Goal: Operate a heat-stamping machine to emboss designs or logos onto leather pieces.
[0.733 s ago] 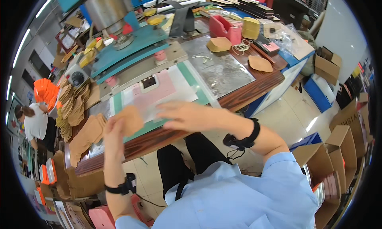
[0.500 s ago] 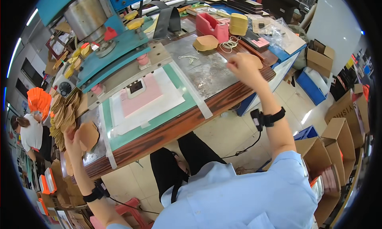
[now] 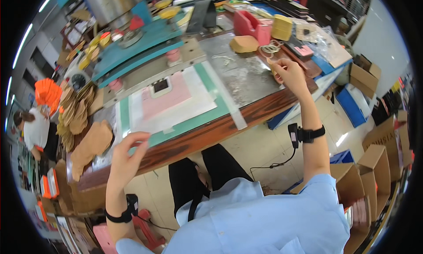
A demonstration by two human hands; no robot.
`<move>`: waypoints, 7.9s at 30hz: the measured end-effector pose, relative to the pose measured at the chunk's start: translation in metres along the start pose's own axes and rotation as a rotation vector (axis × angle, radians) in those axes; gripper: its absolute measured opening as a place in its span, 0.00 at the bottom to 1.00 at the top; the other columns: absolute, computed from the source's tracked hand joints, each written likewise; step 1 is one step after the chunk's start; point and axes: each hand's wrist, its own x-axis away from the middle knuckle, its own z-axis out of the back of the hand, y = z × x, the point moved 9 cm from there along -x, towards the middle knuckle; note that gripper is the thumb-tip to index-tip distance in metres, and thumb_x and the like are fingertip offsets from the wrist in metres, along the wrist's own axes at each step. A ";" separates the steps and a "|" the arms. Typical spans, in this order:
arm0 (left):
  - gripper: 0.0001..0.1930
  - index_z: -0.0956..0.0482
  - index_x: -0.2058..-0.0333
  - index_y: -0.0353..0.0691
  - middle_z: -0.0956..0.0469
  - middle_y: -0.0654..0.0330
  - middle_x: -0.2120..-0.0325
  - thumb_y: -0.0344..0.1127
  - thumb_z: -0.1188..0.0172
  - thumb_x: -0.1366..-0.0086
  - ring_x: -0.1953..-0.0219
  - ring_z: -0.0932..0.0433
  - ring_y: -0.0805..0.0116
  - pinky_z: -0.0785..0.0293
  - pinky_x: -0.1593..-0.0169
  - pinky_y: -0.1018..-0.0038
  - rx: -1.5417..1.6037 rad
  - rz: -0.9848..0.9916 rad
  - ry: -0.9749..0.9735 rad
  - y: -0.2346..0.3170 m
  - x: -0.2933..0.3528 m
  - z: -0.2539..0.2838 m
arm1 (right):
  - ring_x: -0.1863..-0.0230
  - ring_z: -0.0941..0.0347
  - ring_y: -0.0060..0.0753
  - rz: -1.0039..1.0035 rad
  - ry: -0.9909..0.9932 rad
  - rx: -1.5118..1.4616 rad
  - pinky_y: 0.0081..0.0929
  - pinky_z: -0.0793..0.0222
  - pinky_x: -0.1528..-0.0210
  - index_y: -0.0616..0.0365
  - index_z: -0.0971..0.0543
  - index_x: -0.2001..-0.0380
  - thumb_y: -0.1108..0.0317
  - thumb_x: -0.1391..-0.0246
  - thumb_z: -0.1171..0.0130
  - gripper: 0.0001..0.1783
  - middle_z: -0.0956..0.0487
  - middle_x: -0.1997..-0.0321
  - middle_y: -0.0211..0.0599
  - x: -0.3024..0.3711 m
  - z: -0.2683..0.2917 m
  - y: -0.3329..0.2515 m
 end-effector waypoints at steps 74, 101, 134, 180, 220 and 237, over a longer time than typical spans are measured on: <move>0.30 0.35 0.48 0.27 0.36 0.43 0.46 0.51 0.51 0.38 0.43 0.38 0.50 0.42 0.40 0.65 -0.561 -0.308 -0.067 -0.030 -0.107 -0.037 | 0.40 0.40 0.40 0.877 -0.638 0.632 0.35 0.47 0.38 0.61 0.33 0.47 0.63 0.43 0.56 0.22 0.33 0.41 0.42 0.070 -0.276 -0.152; 0.20 0.27 0.55 0.33 0.29 0.50 0.55 0.44 0.50 0.38 0.53 0.30 0.50 0.36 0.48 0.63 -0.735 -0.326 0.122 -0.027 -0.101 -0.029 | 0.48 0.33 0.41 1.004 -0.460 0.571 0.35 0.40 0.46 0.61 0.24 0.60 0.74 0.53 0.54 0.16 0.26 0.53 0.43 0.067 -0.273 -0.163; 0.18 0.30 0.53 0.42 0.28 0.61 0.53 0.46 0.59 0.33 0.51 0.30 0.65 0.32 0.48 0.66 1.954 -0.059 0.654 -0.152 0.024 -0.108 | 0.49 0.33 0.32 -0.484 -0.262 -1.979 0.34 0.38 0.43 0.52 0.28 0.55 0.52 0.41 0.58 0.19 0.27 0.52 0.31 0.169 -0.241 -0.016; 0.21 0.36 0.46 0.40 0.34 0.57 0.45 0.43 0.68 0.31 0.43 0.36 0.58 0.40 0.39 0.58 1.842 -0.029 0.558 -0.175 0.020 -0.103 | 0.42 0.37 0.41 -0.618 -0.220 -2.022 0.42 0.41 0.40 0.58 0.37 0.44 0.52 0.38 0.65 0.26 0.35 0.42 0.39 0.160 -0.263 0.011; 0.24 0.38 0.43 0.39 0.38 0.58 0.41 0.45 0.70 0.31 0.39 0.41 0.58 0.45 0.37 0.58 1.881 -0.036 0.560 -0.182 0.016 -0.106 | 0.42 0.38 0.41 -0.597 -0.214 -1.944 0.43 0.42 0.40 0.57 0.36 0.46 0.58 0.38 0.67 0.23 0.34 0.42 0.38 0.157 -0.261 0.015; 0.24 0.35 0.46 0.38 0.34 0.56 0.44 0.44 0.71 0.31 0.42 0.36 0.58 0.40 0.40 0.59 1.975 0.008 0.598 -0.179 0.020 -0.108 | 0.43 0.36 0.40 -0.575 -0.229 -2.005 0.40 0.40 0.41 0.57 0.35 0.46 0.58 0.37 0.67 0.22 0.33 0.43 0.37 0.154 -0.266 0.020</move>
